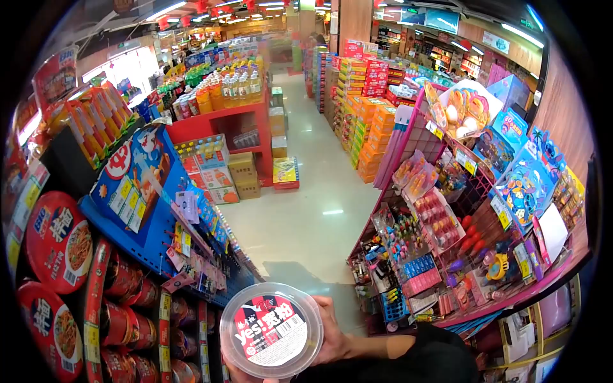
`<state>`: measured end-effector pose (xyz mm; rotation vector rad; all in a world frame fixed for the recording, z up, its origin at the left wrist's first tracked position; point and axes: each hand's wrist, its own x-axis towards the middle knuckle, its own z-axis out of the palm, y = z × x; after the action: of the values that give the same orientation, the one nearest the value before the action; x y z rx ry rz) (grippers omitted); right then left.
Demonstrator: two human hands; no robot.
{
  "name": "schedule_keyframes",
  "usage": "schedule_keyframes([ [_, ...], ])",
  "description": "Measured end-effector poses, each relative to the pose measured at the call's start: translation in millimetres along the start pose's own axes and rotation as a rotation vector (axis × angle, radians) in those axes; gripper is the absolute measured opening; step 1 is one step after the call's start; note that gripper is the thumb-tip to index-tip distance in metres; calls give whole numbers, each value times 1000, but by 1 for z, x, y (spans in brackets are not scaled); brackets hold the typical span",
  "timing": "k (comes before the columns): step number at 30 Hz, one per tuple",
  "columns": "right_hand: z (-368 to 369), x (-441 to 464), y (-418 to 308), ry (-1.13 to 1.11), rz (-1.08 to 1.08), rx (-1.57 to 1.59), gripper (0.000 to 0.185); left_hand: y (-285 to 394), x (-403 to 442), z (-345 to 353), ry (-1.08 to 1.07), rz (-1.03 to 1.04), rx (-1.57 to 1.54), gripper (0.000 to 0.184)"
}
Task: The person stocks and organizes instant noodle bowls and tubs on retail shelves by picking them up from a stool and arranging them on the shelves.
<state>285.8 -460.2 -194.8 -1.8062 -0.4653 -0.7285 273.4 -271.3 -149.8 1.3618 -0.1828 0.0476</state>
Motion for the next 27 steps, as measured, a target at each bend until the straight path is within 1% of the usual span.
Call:
schedule_keyframes([
  [7,0,-50,-19,-129,79,89,108,-14,-62,-30,-9,-102,69,113],
  [10,-4,-63,-35,-170,48,101,105,-29,-86,-39,26,-100,67,111],
  [13,-8,-77,-43,-307,53,142,101,-52,-111,-51,71,-89,54,109],
  [15,0,-96,-40,-418,248,264,94,-71,-133,-57,122,-117,34,107],
  [16,10,-112,-28,-449,328,289,80,-80,-145,-60,149,-127,27,106],
  [19,42,-151,-9,-573,730,431,67,-116,-184,-74,250,-113,26,104],
  [20,52,-153,-15,-573,835,564,60,-133,-197,-81,294,-112,27,103],
  [21,63,-166,-5,-631,849,371,56,-145,-208,-85,338,-111,12,102],
  [22,80,-195,26,-715,868,183,52,-166,-216,-93,368,-132,-50,104],
  [23,99,-246,59,-868,886,20,49,-184,-229,-103,348,-135,-178,95],
  [24,109,-270,83,-943,882,73,45,-201,-243,-112,329,-142,-305,87],
  [25,122,-270,99,-934,928,223,42,-266,-252,-130,464,-378,-209,76],
  [26,134,-281,106,-935,977,314,39,-284,-265,-139,537,-489,-240,67],
  [27,143,-296,108,-950,1007,373,38,-282,-283,-139,590,-567,-281,58],
])
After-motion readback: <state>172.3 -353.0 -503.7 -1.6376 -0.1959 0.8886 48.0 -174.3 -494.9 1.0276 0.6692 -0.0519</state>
